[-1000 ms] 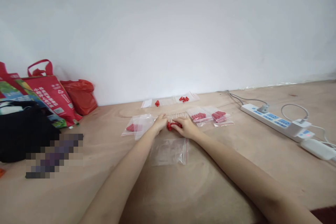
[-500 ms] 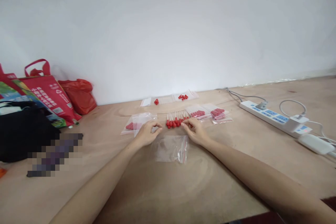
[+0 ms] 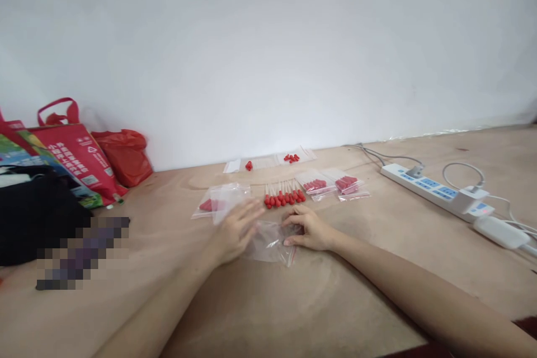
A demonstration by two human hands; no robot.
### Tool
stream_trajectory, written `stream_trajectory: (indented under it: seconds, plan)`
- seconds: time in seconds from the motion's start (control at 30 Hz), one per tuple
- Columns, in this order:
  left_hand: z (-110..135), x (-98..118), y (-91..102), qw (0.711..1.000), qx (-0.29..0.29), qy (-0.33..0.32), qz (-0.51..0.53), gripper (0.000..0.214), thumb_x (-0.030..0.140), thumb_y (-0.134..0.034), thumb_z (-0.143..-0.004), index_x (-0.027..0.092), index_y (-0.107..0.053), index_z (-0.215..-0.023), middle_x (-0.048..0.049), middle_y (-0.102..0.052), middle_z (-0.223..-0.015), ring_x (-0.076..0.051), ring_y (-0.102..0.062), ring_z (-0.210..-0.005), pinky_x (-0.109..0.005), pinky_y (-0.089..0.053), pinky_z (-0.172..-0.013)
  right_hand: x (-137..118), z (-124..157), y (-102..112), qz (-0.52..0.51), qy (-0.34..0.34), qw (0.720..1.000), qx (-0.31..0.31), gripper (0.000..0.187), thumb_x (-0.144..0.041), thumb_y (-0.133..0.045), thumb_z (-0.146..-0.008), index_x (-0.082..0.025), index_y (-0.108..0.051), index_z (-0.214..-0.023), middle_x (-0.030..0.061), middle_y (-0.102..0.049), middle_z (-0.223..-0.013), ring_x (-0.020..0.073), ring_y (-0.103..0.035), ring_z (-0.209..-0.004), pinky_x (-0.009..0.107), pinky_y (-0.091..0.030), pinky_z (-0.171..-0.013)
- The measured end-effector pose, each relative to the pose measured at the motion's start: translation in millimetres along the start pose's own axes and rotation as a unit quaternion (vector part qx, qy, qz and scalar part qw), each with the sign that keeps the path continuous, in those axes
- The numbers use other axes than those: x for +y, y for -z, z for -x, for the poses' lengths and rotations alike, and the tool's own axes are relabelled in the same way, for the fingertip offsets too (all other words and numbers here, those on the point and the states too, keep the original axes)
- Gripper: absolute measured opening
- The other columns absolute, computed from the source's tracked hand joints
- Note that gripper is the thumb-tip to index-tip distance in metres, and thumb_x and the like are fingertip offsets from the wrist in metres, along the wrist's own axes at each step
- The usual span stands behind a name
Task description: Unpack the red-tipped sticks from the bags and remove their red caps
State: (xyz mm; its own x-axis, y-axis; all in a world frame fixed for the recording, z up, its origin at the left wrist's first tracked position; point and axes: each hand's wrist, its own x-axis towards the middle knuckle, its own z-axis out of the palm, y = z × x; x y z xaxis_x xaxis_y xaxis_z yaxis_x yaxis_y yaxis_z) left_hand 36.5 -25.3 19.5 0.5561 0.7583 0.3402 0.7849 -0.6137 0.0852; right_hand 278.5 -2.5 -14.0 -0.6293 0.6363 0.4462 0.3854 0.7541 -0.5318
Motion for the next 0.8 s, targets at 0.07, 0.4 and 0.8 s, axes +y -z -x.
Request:
stream_trajectory:
  seconds: [0.07, 0.4, 0.8]
  plan:
    - [0, 20, -5.5, 0.994, -0.094, -0.046, 0.03, 0.044, 0.038, -0.028, -0.089, 0.024, -0.034, -0.13, -0.0025, -0.026, -0.141, -0.019, -0.019, -0.13, -0.037, -0.024, -0.104, -5, 1, 0, 0.0, 0.014, 1.0, 0.001, 0.032, -0.044, -0.065, -0.067, -0.022, -0.064, -0.089, 0.0045, -0.055, -0.091, 0.0171, -0.05, -0.086, 0.033, -0.037, -0.08]
    - [17, 36, -3.2, 0.969, -0.24, 0.028, 0.043, 0.059, 0.053, -0.025, -0.086, 0.024, -0.016, -0.136, -0.0067, -0.008, -0.144, -0.024, -0.008, -0.132, -0.046, -0.012, -0.105, -9, 15, 15, 0.082, -0.055, 0.995, -0.034, 0.075, -0.057, -0.071, -0.048, -0.027, -0.052, -0.113, 0.0067, -0.05, -0.107, 0.0251, -0.042, -0.102, 0.043, -0.03, -0.088]
    - [-29, 28, -3.4, 0.952, -0.175, 0.169, 0.188, 0.03, 0.031, -0.059, -0.065, 0.017, -0.056, -0.092, -0.0014, -0.061, -0.081, -0.016, -0.056, -0.073, -0.024, -0.043, -0.062, -17, 13, 4, 0.052, 0.011, 0.994, 0.094, 0.015, -0.029, -0.06, -0.073, -0.02, -0.062, -0.085, 0.0047, -0.054, -0.083, 0.0167, -0.049, -0.079, 0.034, -0.039, -0.073]
